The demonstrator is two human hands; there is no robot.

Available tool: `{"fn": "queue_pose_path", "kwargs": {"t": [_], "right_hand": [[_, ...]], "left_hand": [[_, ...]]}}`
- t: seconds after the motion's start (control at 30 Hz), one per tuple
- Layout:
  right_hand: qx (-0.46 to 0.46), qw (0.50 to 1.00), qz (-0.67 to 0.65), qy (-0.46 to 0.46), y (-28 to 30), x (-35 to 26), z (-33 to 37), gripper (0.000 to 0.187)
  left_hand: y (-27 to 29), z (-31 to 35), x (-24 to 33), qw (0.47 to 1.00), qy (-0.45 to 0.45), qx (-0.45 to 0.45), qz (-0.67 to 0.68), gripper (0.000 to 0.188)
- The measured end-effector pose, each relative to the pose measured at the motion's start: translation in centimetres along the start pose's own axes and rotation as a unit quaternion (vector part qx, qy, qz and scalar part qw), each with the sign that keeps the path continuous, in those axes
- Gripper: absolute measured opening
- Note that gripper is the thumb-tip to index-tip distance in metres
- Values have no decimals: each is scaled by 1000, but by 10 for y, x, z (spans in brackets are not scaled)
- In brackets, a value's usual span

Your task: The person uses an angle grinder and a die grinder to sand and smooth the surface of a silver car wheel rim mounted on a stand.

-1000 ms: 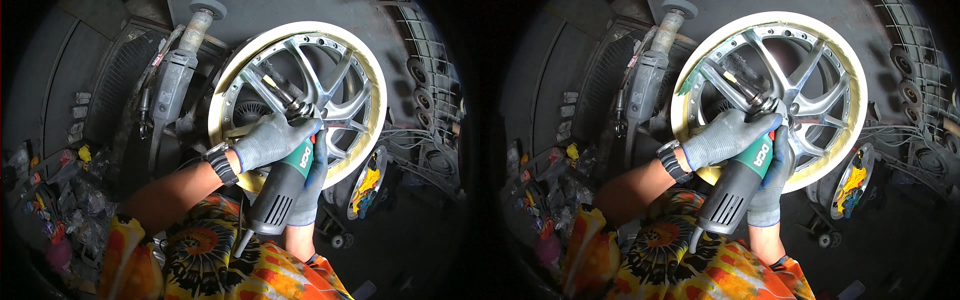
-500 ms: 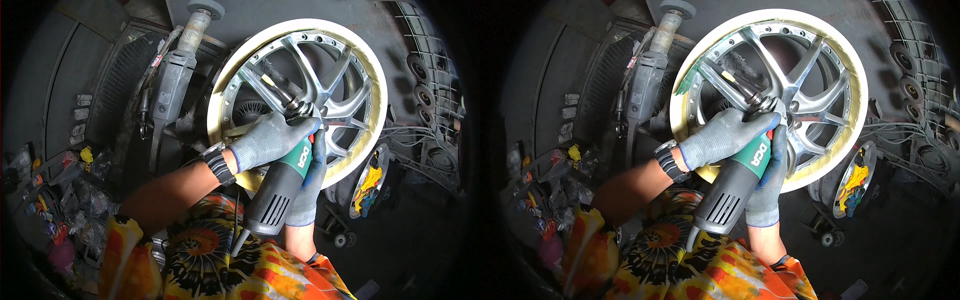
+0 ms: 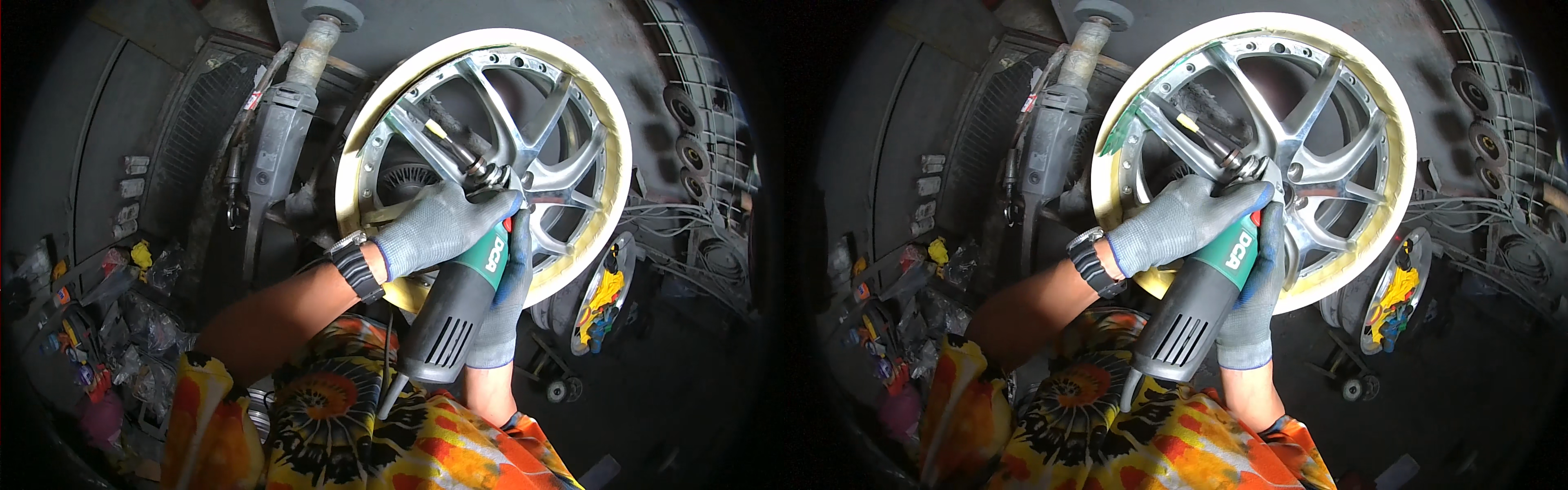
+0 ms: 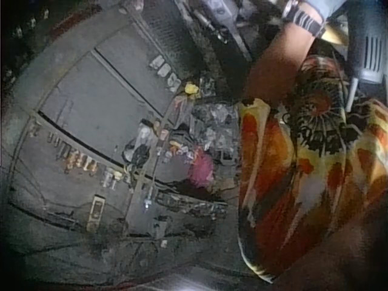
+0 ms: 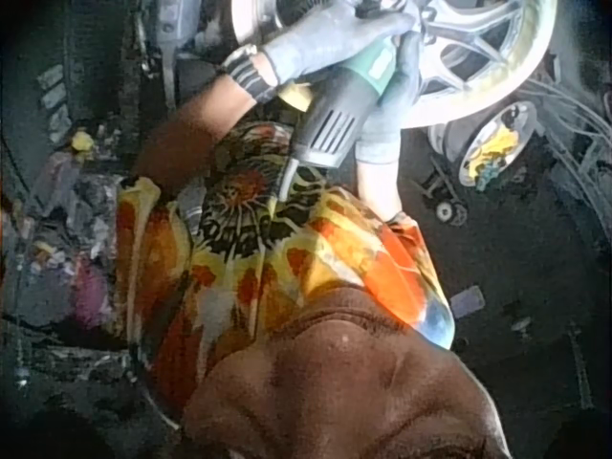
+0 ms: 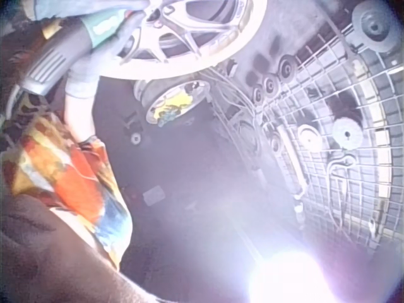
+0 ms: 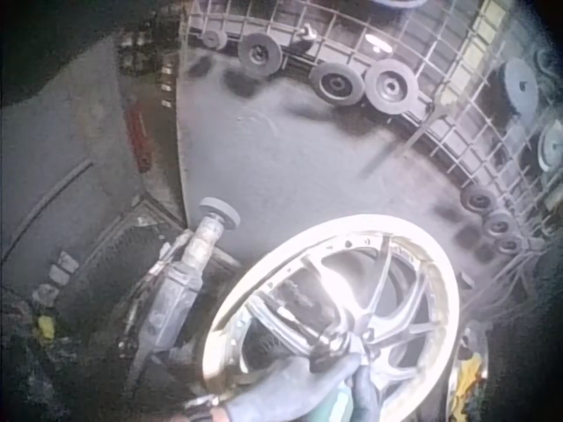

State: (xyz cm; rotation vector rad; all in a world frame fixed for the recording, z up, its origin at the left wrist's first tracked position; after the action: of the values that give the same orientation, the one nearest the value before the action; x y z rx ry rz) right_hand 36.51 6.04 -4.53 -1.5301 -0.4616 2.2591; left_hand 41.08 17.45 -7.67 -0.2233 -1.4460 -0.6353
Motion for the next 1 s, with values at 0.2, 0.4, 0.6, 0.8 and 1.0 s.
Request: {"fn": "queue_pose_path", "kwargs": {"t": [0.2, 0.4, 0.6, 0.8, 1.0], "right_hand": [[-42, 995, -89, -31, -5, 1, -11, 51], [-39, 991, -129, -17, -10, 0, -10, 50], [-45, 994, -94, -25, -1, -4, -5, 49], [8, 998, -46, -29, -5, -5, -2, 50], [-81, 987, -135, -35, -9, -6, -5, 49]], "left_hand": [[14, -6, 4, 981, 64, -16, 182, 62], [19, -8, 11, 984, 44, -26, 170, 59], [9, -2, 10, 991, 14, 0, 137, 60], [2, 3, 3, 977, 93, -8, 192, 61], [5, -4, 3, 995, 31, 10, 94, 63]]}}
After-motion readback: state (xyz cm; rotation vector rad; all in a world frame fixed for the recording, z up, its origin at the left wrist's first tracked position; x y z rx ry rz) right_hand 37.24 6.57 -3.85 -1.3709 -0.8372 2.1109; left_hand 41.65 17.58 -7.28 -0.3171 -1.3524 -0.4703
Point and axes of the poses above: each hand's wrist, its own z-axis away from the middle knuckle, its own y-axis out of the back of the hand, x = y × z, the point moved 3 cm from there along -z, towards the middle knuckle, and after that the axes turned 10 degrees about -x, right-handed, at the moved point
